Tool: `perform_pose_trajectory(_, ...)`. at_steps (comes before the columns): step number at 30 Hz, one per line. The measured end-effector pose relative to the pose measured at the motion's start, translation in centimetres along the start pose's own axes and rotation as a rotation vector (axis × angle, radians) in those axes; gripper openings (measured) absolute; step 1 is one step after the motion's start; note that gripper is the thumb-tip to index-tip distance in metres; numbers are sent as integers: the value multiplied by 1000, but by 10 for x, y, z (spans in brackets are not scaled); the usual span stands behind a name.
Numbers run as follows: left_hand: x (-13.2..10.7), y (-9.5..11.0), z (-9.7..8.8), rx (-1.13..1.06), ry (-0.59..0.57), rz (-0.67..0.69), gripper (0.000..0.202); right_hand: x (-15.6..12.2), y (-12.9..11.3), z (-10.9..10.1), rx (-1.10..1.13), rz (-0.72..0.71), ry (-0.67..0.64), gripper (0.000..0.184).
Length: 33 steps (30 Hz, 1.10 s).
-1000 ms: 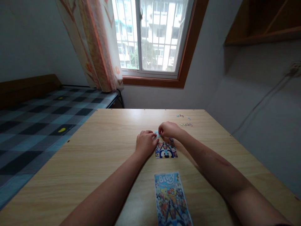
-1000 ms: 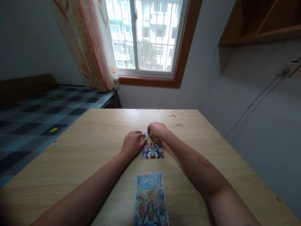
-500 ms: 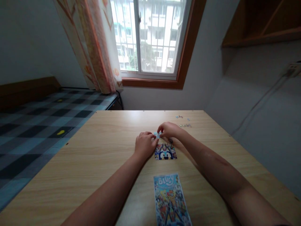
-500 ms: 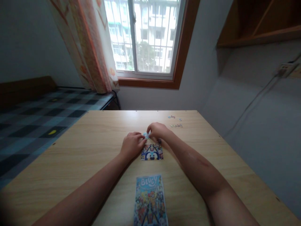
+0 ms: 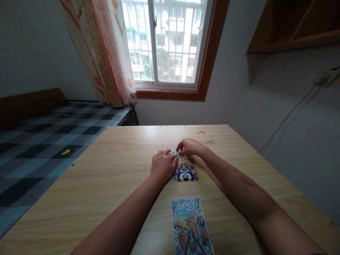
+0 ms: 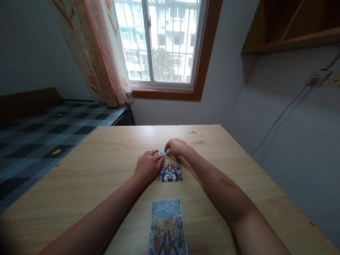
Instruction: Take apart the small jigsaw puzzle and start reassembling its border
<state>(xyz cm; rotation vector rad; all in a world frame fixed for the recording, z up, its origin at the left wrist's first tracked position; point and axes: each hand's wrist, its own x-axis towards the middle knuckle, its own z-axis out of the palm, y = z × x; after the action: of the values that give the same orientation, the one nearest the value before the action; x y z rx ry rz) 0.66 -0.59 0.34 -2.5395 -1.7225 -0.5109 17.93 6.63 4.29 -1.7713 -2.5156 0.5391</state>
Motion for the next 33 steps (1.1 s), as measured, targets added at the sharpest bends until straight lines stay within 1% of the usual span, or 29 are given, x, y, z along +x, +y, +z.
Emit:
perform_pose_trajectory(6,-2,3,-4,58,-26,49,33,3,2,2,-29,-26,10,31)
perform_pose_trajectory(13,-3,3,-4,63,-30,80,32,0,-2,-1,-56,-2,6,34)
perform_pose_trajectory(16,-3,2,-4,38,-15,84,31,1,-1,0,-39,-4,-3,35)
perform_pose_trajectory(22,0,-5,-1,-81,47,62,32,6,5,3,10,-19,-13,37)
perform_pose_trajectory(28,3,-8,1,-187,6,218,31,7,7,3,52,-19,-45,47)
perform_pose_trajectory(33,3,-7,2,-162,-6,245,29,8,9,4,54,-38,-19,46)
